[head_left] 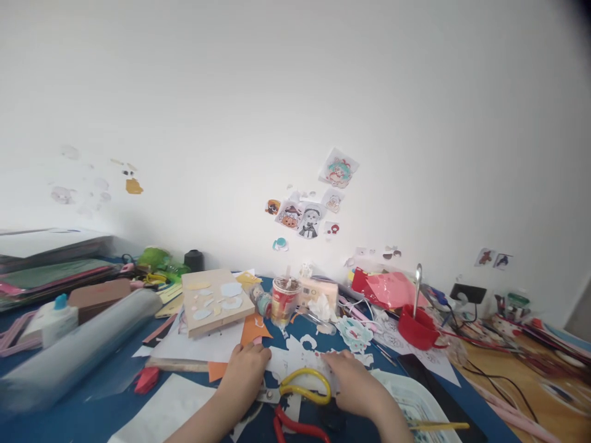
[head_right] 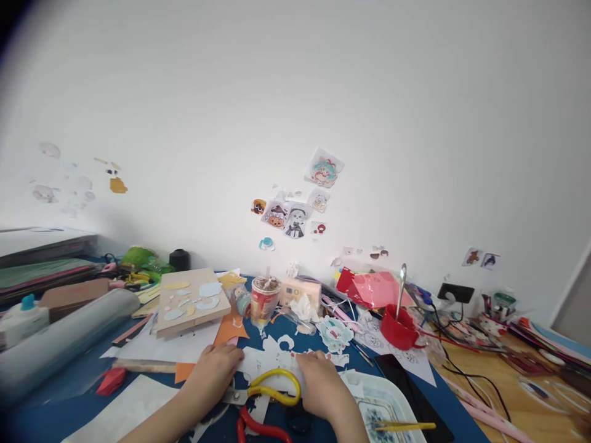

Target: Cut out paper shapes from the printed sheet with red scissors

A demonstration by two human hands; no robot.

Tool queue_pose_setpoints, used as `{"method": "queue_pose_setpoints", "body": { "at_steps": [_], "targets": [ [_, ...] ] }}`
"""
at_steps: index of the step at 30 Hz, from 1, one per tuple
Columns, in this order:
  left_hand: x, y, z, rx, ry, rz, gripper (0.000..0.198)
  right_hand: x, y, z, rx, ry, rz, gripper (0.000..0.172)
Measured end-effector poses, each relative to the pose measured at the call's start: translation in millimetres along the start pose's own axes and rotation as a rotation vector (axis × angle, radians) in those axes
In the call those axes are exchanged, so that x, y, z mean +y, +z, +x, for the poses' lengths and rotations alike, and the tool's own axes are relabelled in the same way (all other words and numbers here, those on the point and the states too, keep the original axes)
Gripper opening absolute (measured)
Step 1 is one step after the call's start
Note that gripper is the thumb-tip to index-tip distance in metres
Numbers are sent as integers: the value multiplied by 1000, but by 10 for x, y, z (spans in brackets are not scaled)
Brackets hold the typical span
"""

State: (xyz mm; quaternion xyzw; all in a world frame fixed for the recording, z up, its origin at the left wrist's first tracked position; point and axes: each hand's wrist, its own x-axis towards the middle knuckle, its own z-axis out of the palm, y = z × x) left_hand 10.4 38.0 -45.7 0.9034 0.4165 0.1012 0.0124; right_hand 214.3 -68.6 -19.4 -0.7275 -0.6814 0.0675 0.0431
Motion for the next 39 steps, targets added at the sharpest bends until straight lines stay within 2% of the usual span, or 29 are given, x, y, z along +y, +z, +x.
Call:
{"method": "queue_pose_setpoints", "body": {
  "at_steps": [7,15,25,32,36,39],
  "targets": [
    [-26,67,28,19,27,20,34,-49,53,50,0,38,-119,57],
    [28,32,10,-21,41,53,34,-35,84,81,-10,40,-176,53],
    [90,0,-7,-68,76,92,24,-84,62,139,-17,93,-251,36],
    [91,58,15,-72,80,121,27,-154,67,190,-4,148,-256,35],
    [88,95,24,-64,97,161,30,-138,69,111,-6,106,-215,38],
    [94,93,23,-82,105,188,29,-88,85,60,-33,104,-196,54]
  ]
}}
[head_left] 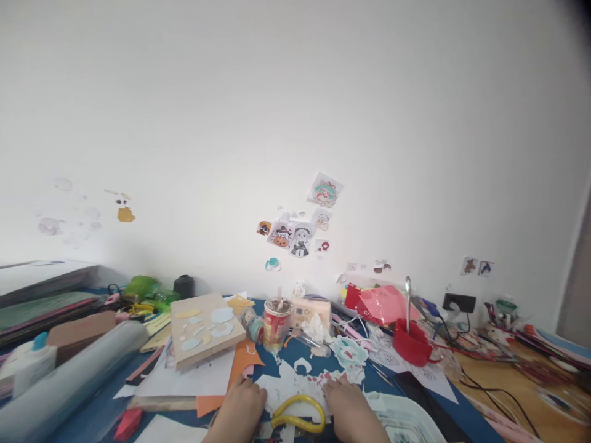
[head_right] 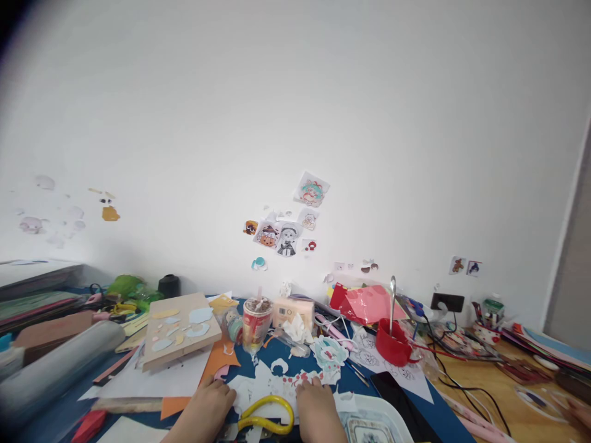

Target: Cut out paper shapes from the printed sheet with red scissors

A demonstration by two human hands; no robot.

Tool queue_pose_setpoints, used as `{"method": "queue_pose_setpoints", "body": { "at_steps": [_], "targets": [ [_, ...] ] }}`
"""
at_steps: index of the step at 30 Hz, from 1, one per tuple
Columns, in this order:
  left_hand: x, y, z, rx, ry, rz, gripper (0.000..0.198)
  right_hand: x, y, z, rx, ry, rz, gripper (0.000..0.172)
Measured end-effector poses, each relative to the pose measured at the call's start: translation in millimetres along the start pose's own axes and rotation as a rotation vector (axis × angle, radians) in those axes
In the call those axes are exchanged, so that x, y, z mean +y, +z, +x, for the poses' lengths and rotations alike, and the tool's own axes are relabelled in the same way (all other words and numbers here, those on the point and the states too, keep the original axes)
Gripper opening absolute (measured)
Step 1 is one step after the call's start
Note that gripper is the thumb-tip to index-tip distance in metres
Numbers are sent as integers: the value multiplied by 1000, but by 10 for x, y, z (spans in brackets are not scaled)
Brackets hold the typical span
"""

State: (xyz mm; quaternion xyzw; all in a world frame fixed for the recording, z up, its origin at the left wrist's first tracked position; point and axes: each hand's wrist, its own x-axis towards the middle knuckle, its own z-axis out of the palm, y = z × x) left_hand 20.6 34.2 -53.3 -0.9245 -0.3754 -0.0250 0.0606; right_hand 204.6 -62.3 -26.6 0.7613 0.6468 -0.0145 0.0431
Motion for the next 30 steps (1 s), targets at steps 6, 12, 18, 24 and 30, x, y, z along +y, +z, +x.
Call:
{"method": "queue_pose_setpoints", "body": {
  "at_steps": [6,12,18,24,30],
  "targets": [
    [18,-21,-2,-17,-3,6,30,-28,16,97,18,81,-26,38],
    [15,35,12,-8,-8,12,32,-40,37,172,47,129,-57,35],
    [24,32,19,-45,-2,23,28,-14,37,191,69,122,-72,32],
    [20,61,31,-28,8,40,30,31,-2,167,98,126,-79,33],
    [7,119,33,7,23,36,29,82,-69,139,135,126,-68,39]
  ]
}}
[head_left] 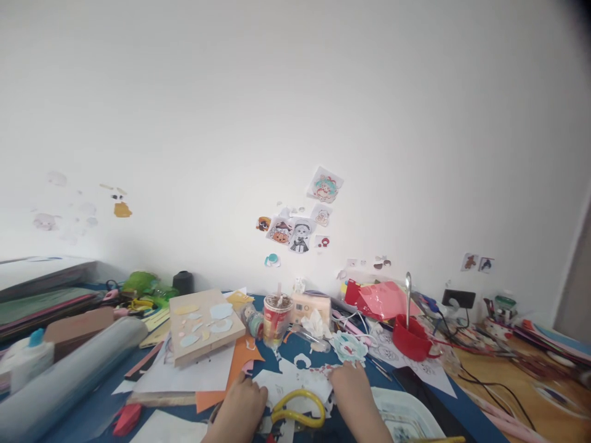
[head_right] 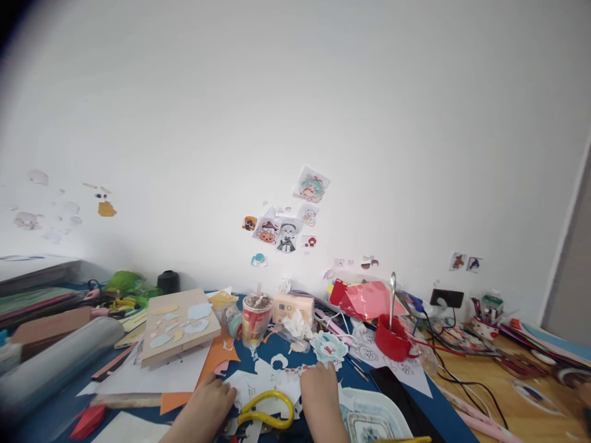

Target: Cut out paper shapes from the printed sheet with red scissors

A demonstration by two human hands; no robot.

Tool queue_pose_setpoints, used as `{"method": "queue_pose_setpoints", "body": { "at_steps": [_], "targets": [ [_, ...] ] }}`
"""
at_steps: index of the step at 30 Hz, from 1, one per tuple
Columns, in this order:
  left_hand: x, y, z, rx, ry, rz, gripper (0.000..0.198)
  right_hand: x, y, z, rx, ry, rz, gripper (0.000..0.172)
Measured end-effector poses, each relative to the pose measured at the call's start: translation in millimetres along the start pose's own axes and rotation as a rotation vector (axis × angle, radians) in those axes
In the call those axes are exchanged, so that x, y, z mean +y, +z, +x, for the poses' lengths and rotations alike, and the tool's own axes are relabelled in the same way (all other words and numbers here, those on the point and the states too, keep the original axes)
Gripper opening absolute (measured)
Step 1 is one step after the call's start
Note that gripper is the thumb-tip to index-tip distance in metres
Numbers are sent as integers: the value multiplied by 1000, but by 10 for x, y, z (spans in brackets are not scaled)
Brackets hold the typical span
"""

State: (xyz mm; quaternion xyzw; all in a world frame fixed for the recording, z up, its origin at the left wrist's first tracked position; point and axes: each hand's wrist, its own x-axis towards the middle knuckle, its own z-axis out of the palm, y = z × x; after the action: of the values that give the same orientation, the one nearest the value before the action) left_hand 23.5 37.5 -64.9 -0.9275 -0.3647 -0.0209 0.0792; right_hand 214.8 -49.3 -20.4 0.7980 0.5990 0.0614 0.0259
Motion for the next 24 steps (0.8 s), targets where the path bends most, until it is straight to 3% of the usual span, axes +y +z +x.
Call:
{"method": "queue_pose_setpoints", "body": {
  "at_steps": [13,19,24],
  "targets": [
    [40,-137,-43,-48,12,-4,31,58,-105,-21,144,73,113,46],
    [52,-169,-52,-83,-28,-6,33,93,-157,-24,286,99,141,53],
    [60,-237,-107,-24,-34,-57,31,123,-71,32,538,-62,259,54]
  ]
}}
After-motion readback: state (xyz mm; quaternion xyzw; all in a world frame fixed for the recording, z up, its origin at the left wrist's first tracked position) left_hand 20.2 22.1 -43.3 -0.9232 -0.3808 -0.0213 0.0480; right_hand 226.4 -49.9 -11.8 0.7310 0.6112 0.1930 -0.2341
